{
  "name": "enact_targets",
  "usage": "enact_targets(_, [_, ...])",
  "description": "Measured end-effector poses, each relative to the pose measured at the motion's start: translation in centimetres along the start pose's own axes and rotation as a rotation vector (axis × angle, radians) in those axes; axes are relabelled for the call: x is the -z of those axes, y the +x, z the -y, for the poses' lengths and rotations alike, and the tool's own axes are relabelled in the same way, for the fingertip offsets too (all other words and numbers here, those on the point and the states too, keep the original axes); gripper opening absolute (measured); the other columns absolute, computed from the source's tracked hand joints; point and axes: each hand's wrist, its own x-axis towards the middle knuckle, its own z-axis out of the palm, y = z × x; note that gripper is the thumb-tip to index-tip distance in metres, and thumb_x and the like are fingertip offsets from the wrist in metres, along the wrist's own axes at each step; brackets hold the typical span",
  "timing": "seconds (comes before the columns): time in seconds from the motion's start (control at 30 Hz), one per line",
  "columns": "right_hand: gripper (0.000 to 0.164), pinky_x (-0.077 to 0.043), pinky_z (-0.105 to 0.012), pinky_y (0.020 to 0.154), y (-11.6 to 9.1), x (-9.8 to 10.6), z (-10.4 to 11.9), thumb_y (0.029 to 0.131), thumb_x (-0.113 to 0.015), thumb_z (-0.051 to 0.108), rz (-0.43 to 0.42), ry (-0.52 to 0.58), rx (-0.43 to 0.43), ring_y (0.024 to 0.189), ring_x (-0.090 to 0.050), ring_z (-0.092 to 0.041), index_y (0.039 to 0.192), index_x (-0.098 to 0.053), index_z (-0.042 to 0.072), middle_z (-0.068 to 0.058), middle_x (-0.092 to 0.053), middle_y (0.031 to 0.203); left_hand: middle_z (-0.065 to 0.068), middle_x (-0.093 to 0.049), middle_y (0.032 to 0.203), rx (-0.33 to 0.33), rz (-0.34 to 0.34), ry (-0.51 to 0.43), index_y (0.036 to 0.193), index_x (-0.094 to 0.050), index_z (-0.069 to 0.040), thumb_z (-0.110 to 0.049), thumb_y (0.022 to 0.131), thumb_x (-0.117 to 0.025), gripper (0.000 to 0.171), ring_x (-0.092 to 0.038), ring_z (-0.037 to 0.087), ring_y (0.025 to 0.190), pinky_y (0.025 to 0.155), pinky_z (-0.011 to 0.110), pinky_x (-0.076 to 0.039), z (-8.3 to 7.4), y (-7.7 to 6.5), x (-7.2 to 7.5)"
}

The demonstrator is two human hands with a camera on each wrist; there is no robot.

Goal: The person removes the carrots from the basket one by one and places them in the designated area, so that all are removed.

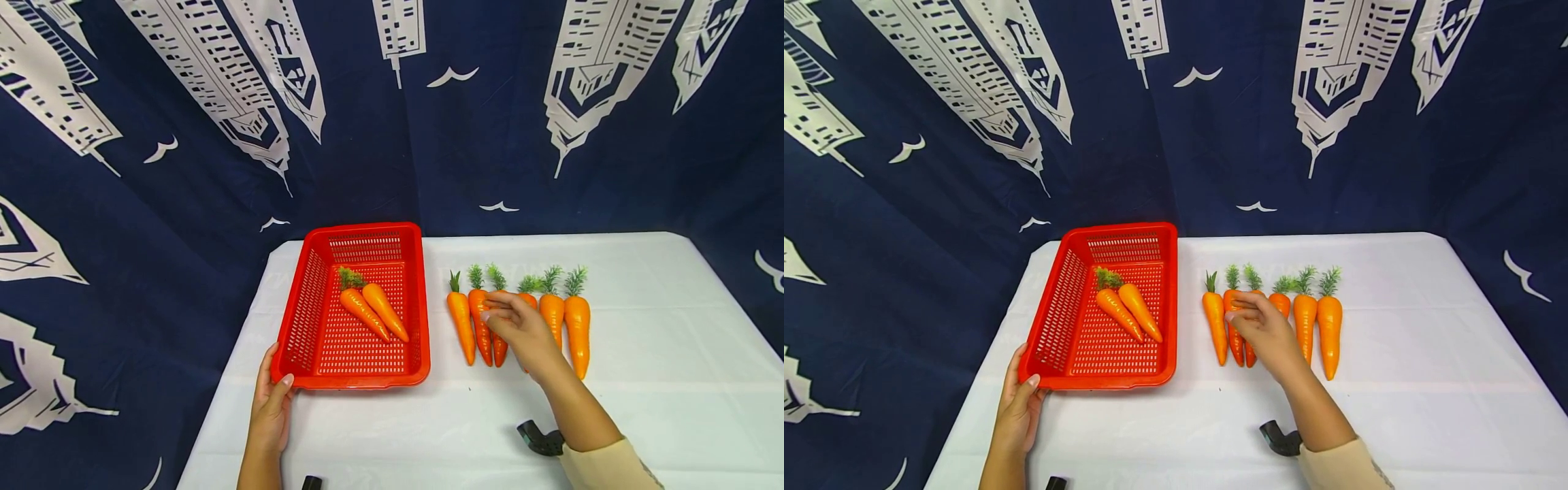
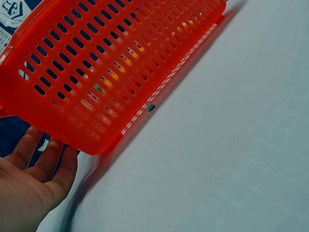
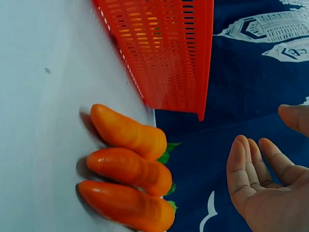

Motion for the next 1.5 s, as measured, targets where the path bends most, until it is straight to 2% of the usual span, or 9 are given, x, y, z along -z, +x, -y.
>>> enact_targets(0.2, [0.051, -0.052, -0.016, 0.089, 0.2, -0.8, 0.6, 0.099, -0.064, 0.037, 0.024, -0.027, -0.013, 0.111, -0.062, -0.01, 0.144, -0.052, 0.015, -0.019, -0.063, 0.133, -0.003, -0.031, 0.159, 0.0, -0.001, 0.002, 0.159, -0.025, -0.021, -0.003, 0.101, -0.047, 0.065, -0.046, 0.014, 0.133, 0.103, 0.017, -0.048, -0.1, 0.0, 0.1])
enact_targets(0.43, [0.05, -0.049, -0.013, 0.094, 0.6, -1.9, 0.8, 0.1, -0.064, 0.031, 0.069, 0.024, 0.025, 0.127, -0.058, -0.028, 0.144, -0.052, 0.011, -0.019, -0.057, 0.141, -0.003, -0.031, 0.158, -0.003, 0.002, -0.002, 0.16, -0.025, -0.02, -0.002, 0.102, -0.046, 0.064, -0.046, 0.015, 0.133, 0.103, 0.017, -0.048, 0.0, 0.0, 0.1])
enact_targets(0.53, [0.049, -0.049, -0.013, 0.094, 0.7, -2.4, 0.8, 0.1, -0.064, 0.031, 0.087, 0.023, 0.045, 0.13, -0.057, -0.03, 0.143, -0.052, 0.012, -0.017, -0.056, 0.143, -0.003, -0.032, 0.158, 0.0, -0.003, -0.002, 0.16, -0.025, -0.021, -0.002, 0.102, -0.046, 0.064, -0.046, 0.014, 0.133, 0.102, 0.017, -0.049, 0.0, 0.0, 0.0])
enact_targets(0.77, [0.053, -0.052, -0.017, 0.094, 0.8, -3.3, 1.4, 0.097, -0.068, 0.037, 0.12, 0.035, 0.03, 0.129, -0.06, -0.027, 0.144, -0.053, 0.017, -0.006, -0.058, 0.144, -0.002, -0.031, 0.159, -0.006, 0.002, 0.0, 0.159, -0.026, -0.021, -0.002, 0.101, -0.047, 0.064, -0.045, 0.016, 0.134, 0.102, 0.017, -0.049, -0.1, 0.1, 0.1])
enact_targets(1.03, [0.05, -0.054, -0.024, 0.1, 1.0, -4.5, 2.0, 0.097, -0.069, 0.031, 0.162, 0.059, 0.064, 0.13, -0.059, -0.029, 0.141, -0.054, 0.014, -0.01, -0.06, 0.139, -0.003, -0.03, 0.159, -0.003, 0.0, -0.002, 0.159, -0.026, -0.021, -0.002, 0.101, -0.047, 0.065, -0.044, 0.016, 0.135, 0.103, 0.017, -0.048, -0.1, 0.1, 0.1])
enact_targets(1.3, [0.047, -0.055, -0.024, 0.098, 1.0, -5.5, 2.8, 0.097, -0.067, 0.016, 0.192, 0.079, 0.105, 0.128, -0.06, -0.035, 0.142, -0.053, 0.01, -0.018, -0.059, 0.14, -0.003, -0.031, 0.159, 0.0, -0.004, -0.003, 0.159, -0.026, -0.021, -0.001, 0.101, -0.047, 0.065, -0.044, 0.016, 0.135, 0.103, 0.017, -0.048, 0.0, 0.1, 0.1])
enact_targets(1.5, [0.051, -0.057, -0.026, 0.094, 1.1, -6.3, 3.3, 0.097, -0.067, 0.021, 0.241, 0.093, 0.093, 0.126, -0.062, -0.033, 0.144, -0.051, 0.01, -0.017, -0.058, 0.141, -0.003, -0.033, 0.157, 0.001, -0.004, -0.005, 0.159, -0.025, -0.021, -0.001, 0.101, -0.046, 0.065, -0.046, 0.015, 0.133, 0.101, 0.017, -0.049, 0.0, 0.1, 0.0])
